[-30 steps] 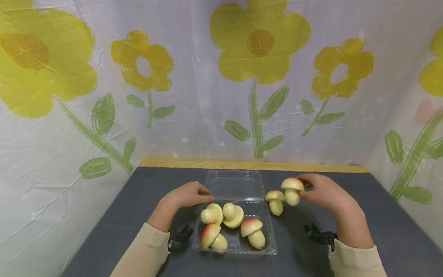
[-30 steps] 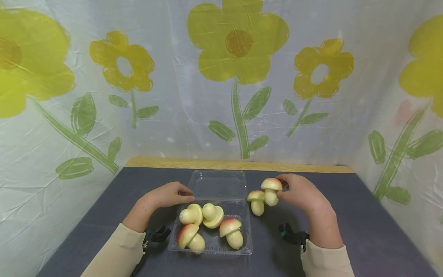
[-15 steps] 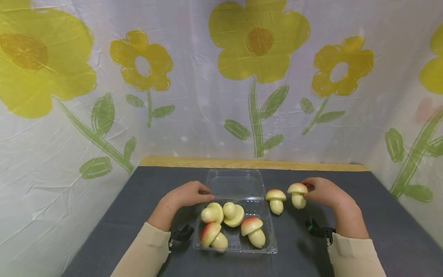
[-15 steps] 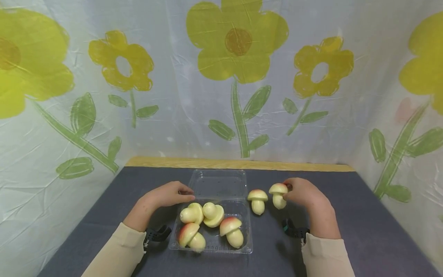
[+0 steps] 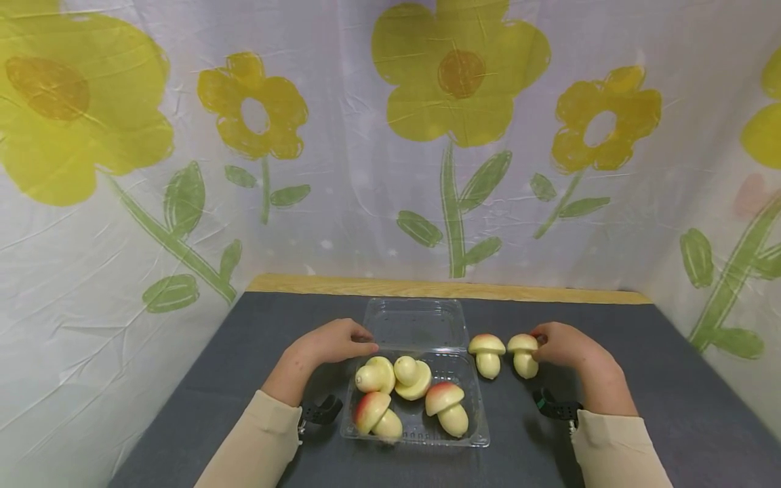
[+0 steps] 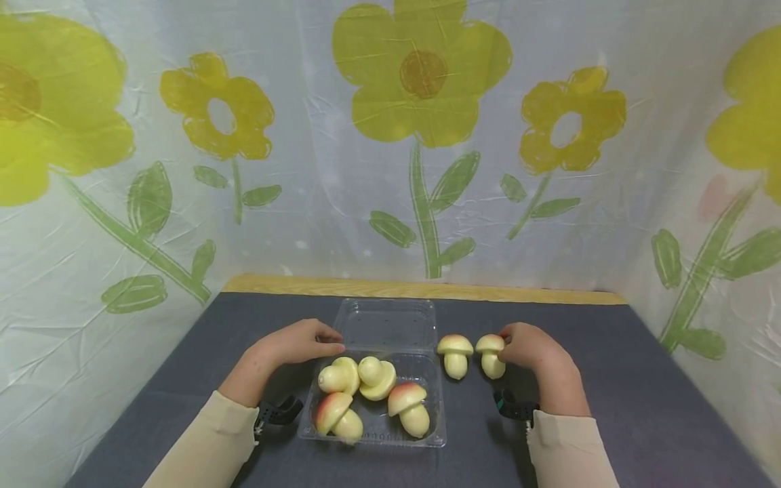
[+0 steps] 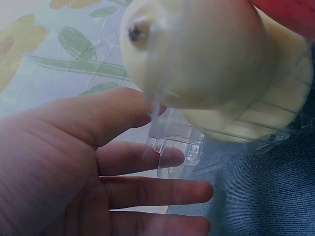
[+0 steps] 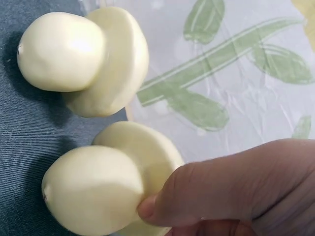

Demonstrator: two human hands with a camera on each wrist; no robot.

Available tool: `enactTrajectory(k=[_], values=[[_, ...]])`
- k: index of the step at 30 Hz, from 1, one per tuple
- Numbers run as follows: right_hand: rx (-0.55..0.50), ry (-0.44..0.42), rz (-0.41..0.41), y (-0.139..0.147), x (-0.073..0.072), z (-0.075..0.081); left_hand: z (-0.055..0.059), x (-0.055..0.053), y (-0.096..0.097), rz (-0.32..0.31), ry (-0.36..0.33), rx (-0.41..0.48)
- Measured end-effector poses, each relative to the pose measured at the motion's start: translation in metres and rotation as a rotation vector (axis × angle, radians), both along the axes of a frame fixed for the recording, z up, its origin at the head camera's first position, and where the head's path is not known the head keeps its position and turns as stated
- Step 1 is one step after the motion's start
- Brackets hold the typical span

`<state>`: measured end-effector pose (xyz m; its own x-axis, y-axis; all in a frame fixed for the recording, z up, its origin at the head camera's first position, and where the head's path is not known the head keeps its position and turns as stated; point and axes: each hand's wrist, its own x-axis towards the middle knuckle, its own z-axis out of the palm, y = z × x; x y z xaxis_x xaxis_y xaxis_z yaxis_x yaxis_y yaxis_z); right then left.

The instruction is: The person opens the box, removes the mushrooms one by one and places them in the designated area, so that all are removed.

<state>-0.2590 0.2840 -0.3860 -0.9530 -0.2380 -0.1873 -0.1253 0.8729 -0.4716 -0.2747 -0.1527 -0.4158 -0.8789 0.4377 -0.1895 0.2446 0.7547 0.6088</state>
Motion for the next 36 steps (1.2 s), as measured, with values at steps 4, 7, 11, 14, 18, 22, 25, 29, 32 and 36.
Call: enactTrajectory(k=[4,7,11,14,18,22,25,29,32,36], values=[[-0.017,-0.014,-0.007,-0.001,0.000,-0.002,0.000,-0.001,0.000,-0.004,0.003,0.003],[-0.032,-0.023,-0.002,-0.001,0.000,-0.002,-0.001,-0.001,-0.001,-0.006,0.003,0.004],[-0.055,-0.040,0.006,-0.001,0.000,-0.002,-0.001,-0.001,-0.001,-0.002,-0.004,0.003],[-0.064,-0.056,0.005,0.000,0.000,-0.002,-0.002,0.000,-0.001,0.001,-0.009,0.003],[-0.059,-0.069,-0.003,0.000,0.001,-0.002,-0.002,0.000,-0.002,0.002,-0.010,0.005],[-0.038,-0.075,-0.005,-0.001,0.004,0.002,0.000,0.001,-0.001,-0.004,-0.004,0.003],[-0.012,-0.073,-0.007,-0.005,0.008,0.010,0.001,0.001,-0.002,-0.005,-0.004,0.000],[0.010,-0.062,-0.009,-0.012,0.015,0.022,0.001,0.001,-0.002,-0.005,-0.008,0.004],[0.017,-0.058,-0.001,-0.019,0.021,0.030,0.001,0.001,-0.001,-0.002,-0.008,0.010],[0.021,-0.047,0.011,-0.028,0.028,0.039,0.000,0.001,0.000,0.003,-0.006,0.005]])
